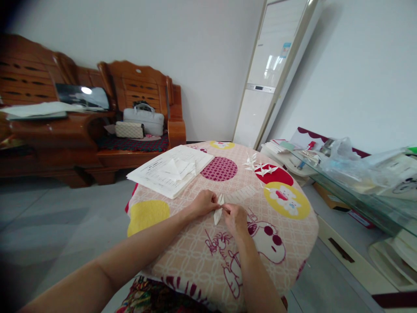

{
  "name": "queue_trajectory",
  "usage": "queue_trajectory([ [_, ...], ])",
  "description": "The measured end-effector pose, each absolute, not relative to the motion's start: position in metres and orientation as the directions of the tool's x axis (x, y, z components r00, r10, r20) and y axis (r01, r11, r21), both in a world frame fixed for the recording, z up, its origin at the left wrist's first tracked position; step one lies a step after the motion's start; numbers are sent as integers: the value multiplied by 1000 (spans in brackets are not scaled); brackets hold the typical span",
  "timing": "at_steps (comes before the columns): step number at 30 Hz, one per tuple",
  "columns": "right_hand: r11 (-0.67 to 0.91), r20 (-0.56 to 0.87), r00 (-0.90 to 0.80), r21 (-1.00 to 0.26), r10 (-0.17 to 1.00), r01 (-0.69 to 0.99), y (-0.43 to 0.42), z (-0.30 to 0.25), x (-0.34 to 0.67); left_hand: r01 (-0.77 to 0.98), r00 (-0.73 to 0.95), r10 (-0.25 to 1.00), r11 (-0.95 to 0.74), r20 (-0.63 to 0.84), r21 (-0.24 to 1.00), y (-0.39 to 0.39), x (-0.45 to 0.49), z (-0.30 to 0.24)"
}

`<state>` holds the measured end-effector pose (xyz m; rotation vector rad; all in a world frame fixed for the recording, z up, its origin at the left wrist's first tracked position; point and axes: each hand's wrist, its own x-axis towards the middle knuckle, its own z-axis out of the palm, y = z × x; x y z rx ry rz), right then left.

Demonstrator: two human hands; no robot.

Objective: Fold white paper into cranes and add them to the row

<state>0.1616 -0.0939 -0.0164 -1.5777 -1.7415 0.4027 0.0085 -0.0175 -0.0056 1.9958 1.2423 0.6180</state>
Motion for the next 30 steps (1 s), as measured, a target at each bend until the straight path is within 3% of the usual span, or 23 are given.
queue_trajectory([
  [3,192,298,1,-619,955,762,-94,-16,162,554,452,876,-423,168,717,-19,6,-8],
  [6,194,300,-14,-580,954,791,-94,-16,163,427,618,727,-631,300,648,-18,1,-10],
  [12,200,274,-32,-609,961,768,-93,-18,167,229,844,442,-809,304,541,-21,-17,0],
  [30,196,250,-31,-669,968,717,-94,-16,171,217,887,360,-877,288,428,-28,-27,1],
])
